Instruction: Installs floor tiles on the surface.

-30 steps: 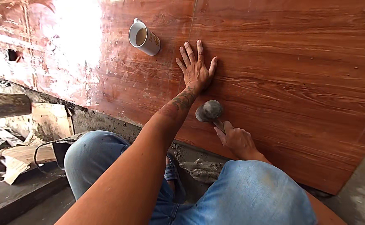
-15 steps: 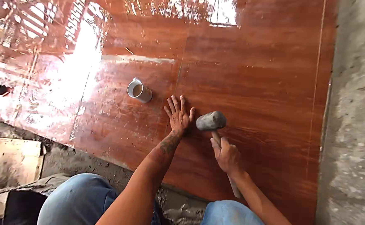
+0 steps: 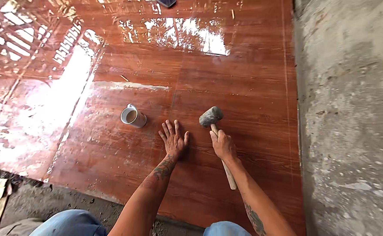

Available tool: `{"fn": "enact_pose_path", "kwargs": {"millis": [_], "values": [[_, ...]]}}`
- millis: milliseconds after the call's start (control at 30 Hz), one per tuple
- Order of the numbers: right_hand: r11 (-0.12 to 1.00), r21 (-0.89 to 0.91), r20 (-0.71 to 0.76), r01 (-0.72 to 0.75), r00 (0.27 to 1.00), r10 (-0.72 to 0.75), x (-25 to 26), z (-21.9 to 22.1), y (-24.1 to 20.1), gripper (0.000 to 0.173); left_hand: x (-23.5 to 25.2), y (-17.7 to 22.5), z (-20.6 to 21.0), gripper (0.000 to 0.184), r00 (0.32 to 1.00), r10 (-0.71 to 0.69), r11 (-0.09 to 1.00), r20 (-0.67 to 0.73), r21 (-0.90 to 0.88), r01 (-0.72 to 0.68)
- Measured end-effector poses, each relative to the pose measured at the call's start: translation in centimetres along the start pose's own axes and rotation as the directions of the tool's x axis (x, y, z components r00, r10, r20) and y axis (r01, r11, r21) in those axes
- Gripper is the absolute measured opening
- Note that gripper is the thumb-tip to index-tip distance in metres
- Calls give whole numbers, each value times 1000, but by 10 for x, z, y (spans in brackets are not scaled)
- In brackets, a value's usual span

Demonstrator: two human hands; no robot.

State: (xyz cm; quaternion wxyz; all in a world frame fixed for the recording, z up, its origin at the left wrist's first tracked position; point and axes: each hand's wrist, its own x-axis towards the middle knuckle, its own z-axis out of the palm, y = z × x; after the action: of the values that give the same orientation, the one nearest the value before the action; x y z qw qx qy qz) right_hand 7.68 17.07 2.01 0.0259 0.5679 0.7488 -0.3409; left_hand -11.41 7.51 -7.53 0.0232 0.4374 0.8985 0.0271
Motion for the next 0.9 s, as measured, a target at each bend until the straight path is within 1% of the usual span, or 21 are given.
{"fn": "enact_pose_path", "kwargs": {"millis": [100,167,267,300,367,433,533,667,733,800,833,867,900], "values": [[1000,20,-95,23,995,-21,-3,10,5,55,2,-1,0,90,1000,9,1000,0,-4,-9],[999,33,-56,-13,998,15,-2,15,10,56,1,-1,1,90,1000,8,1000,-5,-11,-9],[998,46,35,-47,998,45,0,-4,7,56,2,-1,-3,92,1000,19,1000,-1,-13,-19],[997,48,25,-55,998,54,-2,-5,15,56,2,-1,-2,93,1000,28,1000,-4,-12,-28],[996,51,-49,-72,996,74,-9,0,35,58,4,-2,-3,93,999,44,999,-13,-14,-44],[993,32,-116,-117,986,120,-23,7,56,58,5,-3,-5,93,998,54,998,-19,-9,-54],[982,17,-166,-187,968,187,-46,12,82,58,4,-4,0,94,997,67,998,-29,-2,-67],[980,46,-208,-192,958,198,-55,15,85,57,3,-5,1,94,998,63,998,-28,0,-63],[979,46,-211,-198,956,203,-55,18,84,55,2,-3,3,95,999,31,1000,-32,-6,-31],[978,50,-201,-205,957,210,-54,17,84,55,4,10,-1,98,998,-19,998,-63,-58,16],[976,53,-190,-210,957,217,-53,16,83,55,9,22,-6,99,996,-29,995,-80,-102,20],[975,54,-179,-217,958,224,-53,15,83,56,15,38,-12,96,995,-12,988,-95,-155,-3],[974,54,-178,-220,958,227,-54,16,83,55,23,55,-18,92,995,34,978,-97,-203,-54]]}}
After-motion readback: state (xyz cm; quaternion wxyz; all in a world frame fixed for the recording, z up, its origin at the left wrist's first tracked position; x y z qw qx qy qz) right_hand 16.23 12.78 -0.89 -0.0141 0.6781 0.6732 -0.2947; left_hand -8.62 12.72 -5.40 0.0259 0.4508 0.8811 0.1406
